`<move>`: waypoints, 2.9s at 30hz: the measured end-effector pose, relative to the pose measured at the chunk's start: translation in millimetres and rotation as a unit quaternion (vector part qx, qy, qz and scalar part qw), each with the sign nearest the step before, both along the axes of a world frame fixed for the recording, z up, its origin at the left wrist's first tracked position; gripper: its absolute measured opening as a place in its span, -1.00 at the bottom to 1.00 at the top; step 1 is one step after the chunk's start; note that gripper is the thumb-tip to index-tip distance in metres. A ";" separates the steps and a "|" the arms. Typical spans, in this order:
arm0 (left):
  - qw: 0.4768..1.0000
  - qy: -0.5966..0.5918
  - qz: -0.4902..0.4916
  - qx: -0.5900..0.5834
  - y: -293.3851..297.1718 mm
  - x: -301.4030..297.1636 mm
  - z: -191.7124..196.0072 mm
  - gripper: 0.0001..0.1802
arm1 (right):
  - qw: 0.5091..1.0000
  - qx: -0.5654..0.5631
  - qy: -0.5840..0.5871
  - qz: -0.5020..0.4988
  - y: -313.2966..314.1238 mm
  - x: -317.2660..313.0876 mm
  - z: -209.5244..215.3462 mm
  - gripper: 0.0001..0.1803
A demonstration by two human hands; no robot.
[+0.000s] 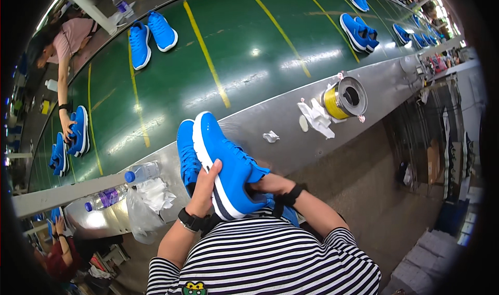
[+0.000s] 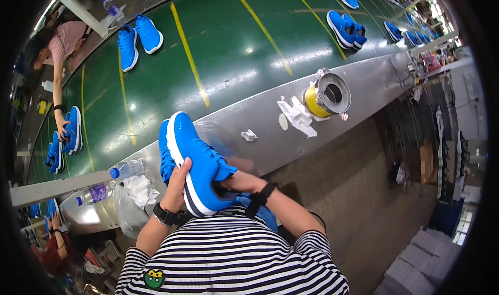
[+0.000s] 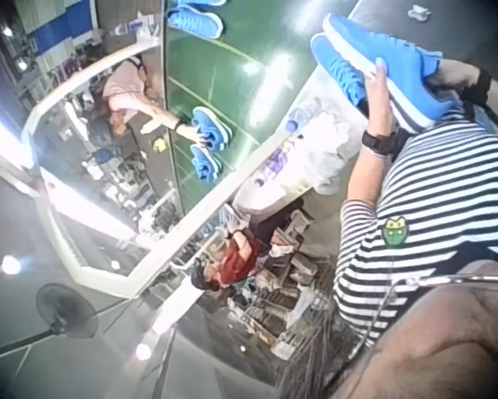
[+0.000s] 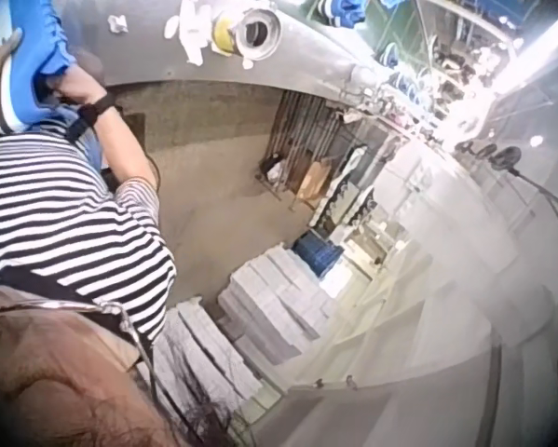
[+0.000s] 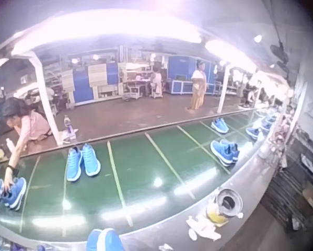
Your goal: The person wipes the exterior of blue sneakers with a white cloth on a factory assembly line. They handle the shoes one at a time, rotating them to clean different sides, and place them back on the conveyor belt after wiping.
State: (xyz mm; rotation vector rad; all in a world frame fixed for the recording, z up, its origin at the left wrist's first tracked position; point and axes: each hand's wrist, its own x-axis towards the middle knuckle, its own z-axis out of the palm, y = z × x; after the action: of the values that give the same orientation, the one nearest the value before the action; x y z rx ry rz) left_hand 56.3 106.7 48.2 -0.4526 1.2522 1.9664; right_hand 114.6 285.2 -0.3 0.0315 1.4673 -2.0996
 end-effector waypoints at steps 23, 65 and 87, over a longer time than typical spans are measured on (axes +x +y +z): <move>0.996 -0.053 -0.002 -0.069 91.4 3.2 -15.0 -0.48 | 0.893 0.173 0.011 -0.416 267.3 -23.4 41.7 -0.82; 0.984 -0.026 -0.113 -0.136 106.0 9.9 -46.9 -0.16 | 0.903 0.367 0.219 0.055 106.3 -138.6 -9.1 -0.85; 0.977 0.016 -0.127 -0.171 104.3 16.7 -59.0 0.06 | 0.891 0.394 0.203 0.099 104.6 -153.4 -14.6 -0.87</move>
State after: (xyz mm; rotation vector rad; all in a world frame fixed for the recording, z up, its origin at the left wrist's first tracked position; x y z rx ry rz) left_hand 73.0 211.0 -10.8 -0.4061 1.5936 1.5560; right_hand -38.8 389.8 -15.0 -0.2507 2.3770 -1.2687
